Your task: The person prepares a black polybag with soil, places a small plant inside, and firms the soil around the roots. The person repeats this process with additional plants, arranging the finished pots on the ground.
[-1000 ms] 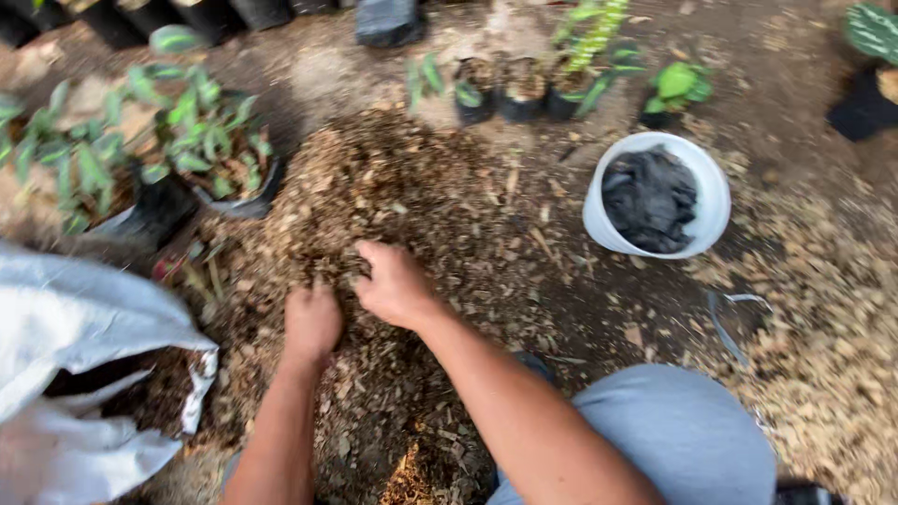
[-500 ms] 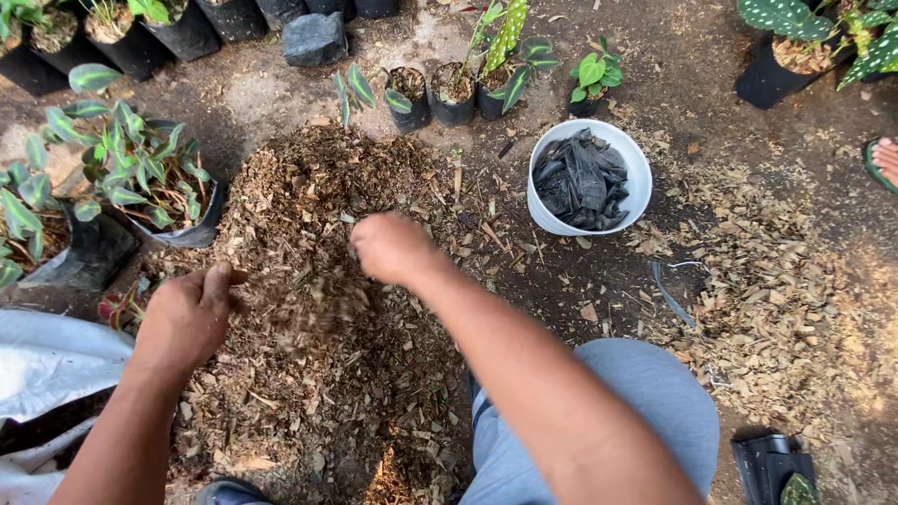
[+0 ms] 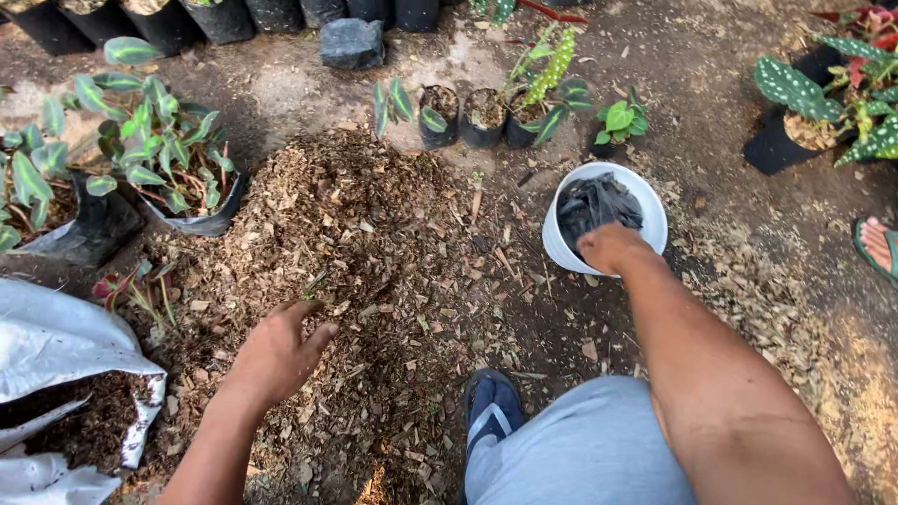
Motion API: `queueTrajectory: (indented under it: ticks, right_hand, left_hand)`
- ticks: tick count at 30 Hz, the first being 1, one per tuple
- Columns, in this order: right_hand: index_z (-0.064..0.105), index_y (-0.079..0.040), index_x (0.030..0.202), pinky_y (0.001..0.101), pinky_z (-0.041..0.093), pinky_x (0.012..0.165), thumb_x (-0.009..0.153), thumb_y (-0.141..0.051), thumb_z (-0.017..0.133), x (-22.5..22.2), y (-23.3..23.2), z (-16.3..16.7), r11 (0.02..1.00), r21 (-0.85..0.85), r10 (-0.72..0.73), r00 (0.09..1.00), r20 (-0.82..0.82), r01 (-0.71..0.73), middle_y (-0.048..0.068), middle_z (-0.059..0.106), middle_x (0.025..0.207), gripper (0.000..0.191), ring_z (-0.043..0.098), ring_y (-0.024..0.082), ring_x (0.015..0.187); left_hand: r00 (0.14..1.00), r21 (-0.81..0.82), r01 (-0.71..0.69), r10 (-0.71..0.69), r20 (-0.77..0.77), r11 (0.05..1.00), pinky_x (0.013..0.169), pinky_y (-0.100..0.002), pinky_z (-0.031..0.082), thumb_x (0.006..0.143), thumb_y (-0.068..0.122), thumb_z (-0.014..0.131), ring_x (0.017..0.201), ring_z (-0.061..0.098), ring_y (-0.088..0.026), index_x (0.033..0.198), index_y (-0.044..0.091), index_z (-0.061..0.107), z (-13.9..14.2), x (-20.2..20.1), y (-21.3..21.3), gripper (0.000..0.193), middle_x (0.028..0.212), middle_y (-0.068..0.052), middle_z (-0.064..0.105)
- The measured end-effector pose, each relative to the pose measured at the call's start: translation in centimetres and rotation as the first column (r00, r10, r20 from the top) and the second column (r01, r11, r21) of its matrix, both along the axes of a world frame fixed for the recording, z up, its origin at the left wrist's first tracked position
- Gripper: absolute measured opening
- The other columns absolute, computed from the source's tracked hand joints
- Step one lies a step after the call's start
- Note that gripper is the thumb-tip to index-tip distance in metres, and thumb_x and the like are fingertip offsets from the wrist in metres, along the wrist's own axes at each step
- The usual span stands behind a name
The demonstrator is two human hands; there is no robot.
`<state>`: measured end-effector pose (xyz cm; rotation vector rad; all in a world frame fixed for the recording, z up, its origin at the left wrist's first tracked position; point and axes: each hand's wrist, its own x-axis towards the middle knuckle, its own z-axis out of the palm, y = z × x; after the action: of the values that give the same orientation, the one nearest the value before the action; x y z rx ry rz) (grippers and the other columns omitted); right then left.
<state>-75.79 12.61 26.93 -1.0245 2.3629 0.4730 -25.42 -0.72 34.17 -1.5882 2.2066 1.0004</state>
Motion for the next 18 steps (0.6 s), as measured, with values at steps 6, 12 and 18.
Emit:
queueTrajectory:
  ticks: [6, 12, 18]
  right_hand:
    - [0.059, -0.031, 0.142, 0.0469, 0.038, 0.118, 0.099, -0.042, 0.057, -2.4, 0.3, -3.4, 0.976, 0.175, 0.146, 0.987, -0.072, -0.131, 0.008, 0.05, 0.153, 0.045, 0.045, 0.031, 0.142]
    - [0.066, -0.011, 0.141, 0.0477, 0.046, 0.115, 0.095, -0.038, 0.067, -0.1, -0.1, 0.7, 0.966, 0.079, -0.232, 0.963, -0.138, 0.244, 0.012, 0.057, 0.152, 0.053, 0.055, 0.036, 0.139]
    - [0.069, -0.007, 0.131, 0.0473, 0.051, 0.103, 0.088, -0.029, 0.075, 1.1, -0.2, 3.0, 0.959, -0.166, -0.274, 0.91, -0.31, 0.232, 0.014, 0.061, 0.141, 0.048, 0.058, 0.034, 0.13]
  left_hand:
    - [1.0, 0.028, -0.027, 0.027, 0.001, 0.999, 0.111, -0.051, 0.048, 0.097, 0.049, 0.057, 0.126, 0.063, -0.031, 0.148, 0.012, 0.05, 0.6, 0.0, -0.4, 0.064, 0.146, -0.018, 0.054]
    - [0.998, 0.089, -0.053, 0.052, 0.021, 0.995, 0.111, -0.048, 0.051, 0.098, 0.05, 0.055, 0.121, 0.069, -0.029, 0.149, 0.012, 0.051, 1.3, 0.6, -0.5, 0.063, 0.137, -0.019, 0.064]
    - [0.998, 0.097, -0.061, 0.06, 0.009, 0.993, 0.112, -0.048, 0.049, 0.097, 0.05, 0.056, 0.124, 0.066, -0.029, 0.148, 0.012, 0.051, 1.6, 1.1, -0.4, 0.064, 0.138, -0.017, 0.062]
